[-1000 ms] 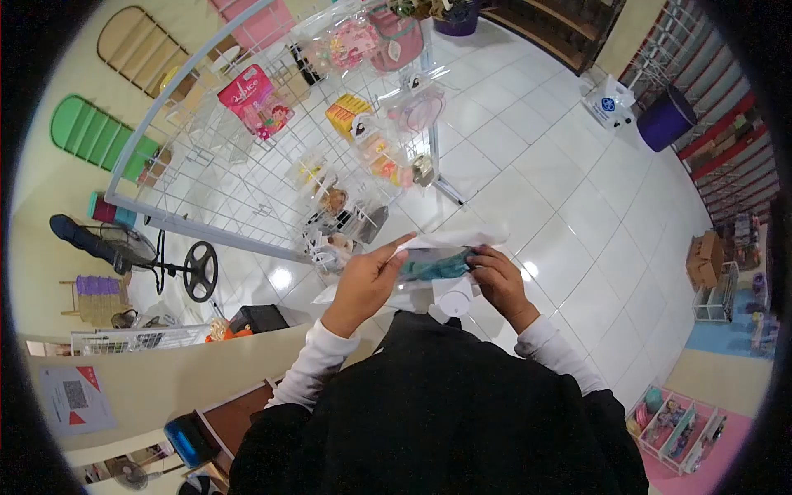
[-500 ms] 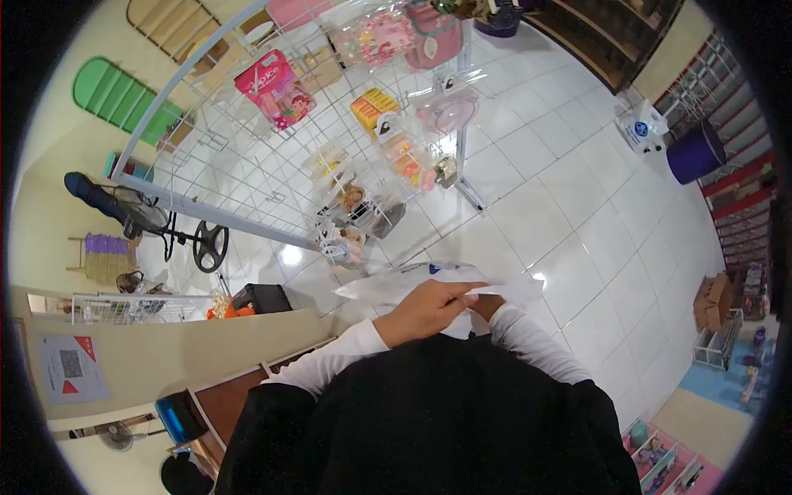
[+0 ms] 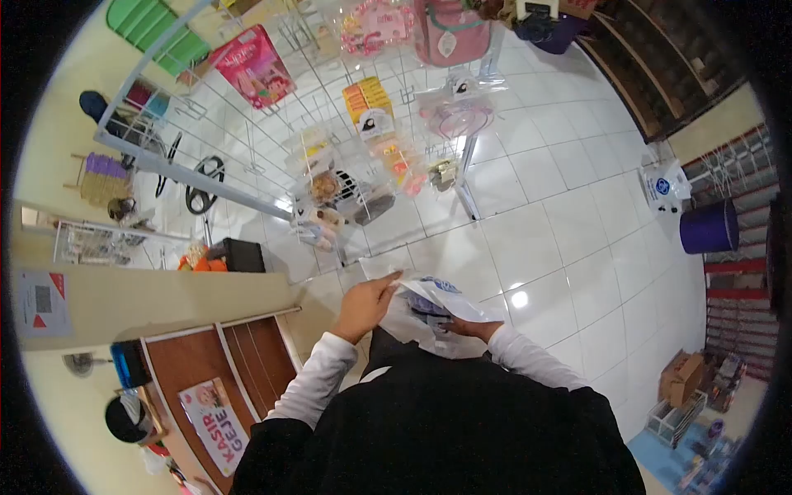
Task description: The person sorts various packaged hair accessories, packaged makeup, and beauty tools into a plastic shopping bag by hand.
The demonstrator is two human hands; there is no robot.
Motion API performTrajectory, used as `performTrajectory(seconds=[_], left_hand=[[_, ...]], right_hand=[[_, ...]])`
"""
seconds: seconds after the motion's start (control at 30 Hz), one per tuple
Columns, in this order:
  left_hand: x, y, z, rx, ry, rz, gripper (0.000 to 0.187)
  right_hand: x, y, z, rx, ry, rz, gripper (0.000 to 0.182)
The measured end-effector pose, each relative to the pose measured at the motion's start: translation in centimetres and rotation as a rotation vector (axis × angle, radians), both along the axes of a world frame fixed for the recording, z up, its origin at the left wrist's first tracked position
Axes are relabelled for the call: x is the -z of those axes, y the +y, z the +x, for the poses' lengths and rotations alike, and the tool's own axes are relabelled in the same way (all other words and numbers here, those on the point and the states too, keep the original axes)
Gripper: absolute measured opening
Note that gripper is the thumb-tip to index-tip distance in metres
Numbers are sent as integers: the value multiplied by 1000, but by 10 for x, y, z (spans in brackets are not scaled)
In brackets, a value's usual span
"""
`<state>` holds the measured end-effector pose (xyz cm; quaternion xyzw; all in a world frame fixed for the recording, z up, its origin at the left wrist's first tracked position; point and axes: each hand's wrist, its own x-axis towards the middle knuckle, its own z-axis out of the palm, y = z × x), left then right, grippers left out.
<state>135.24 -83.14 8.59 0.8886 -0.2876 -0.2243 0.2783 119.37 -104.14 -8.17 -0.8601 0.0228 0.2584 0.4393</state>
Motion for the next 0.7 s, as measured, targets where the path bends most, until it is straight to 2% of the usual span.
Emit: performTrajectory(seconds=[0.17,0.2,0.23,0.3,0.4,0.5,0.7], left_hand=[[54,-16,4,-187,23,-107,29],[62,-19,4,-222,46,-76,27],[77,-19,5,-238,34,-116,27],[115,-15,10,-259,7,-198,27],[168,-8,23,-326,1,-114,27],[231,3,37,-423,-65,-190,26],[329,14,55,-504,-97,-277,22]], right_hand=[[30,-43,24,-65,213,-121,83],[58,-55,28,-149,211,-271,91],[123,-64,11,-96,-48,-326,85],[142,-77,19,-67,-52,-373,90],[183,-82,43,-140,-37,-364,98],[231,-81,73,-259,67,-435,107],[289,-75,115,-308,-48,-590,111]])
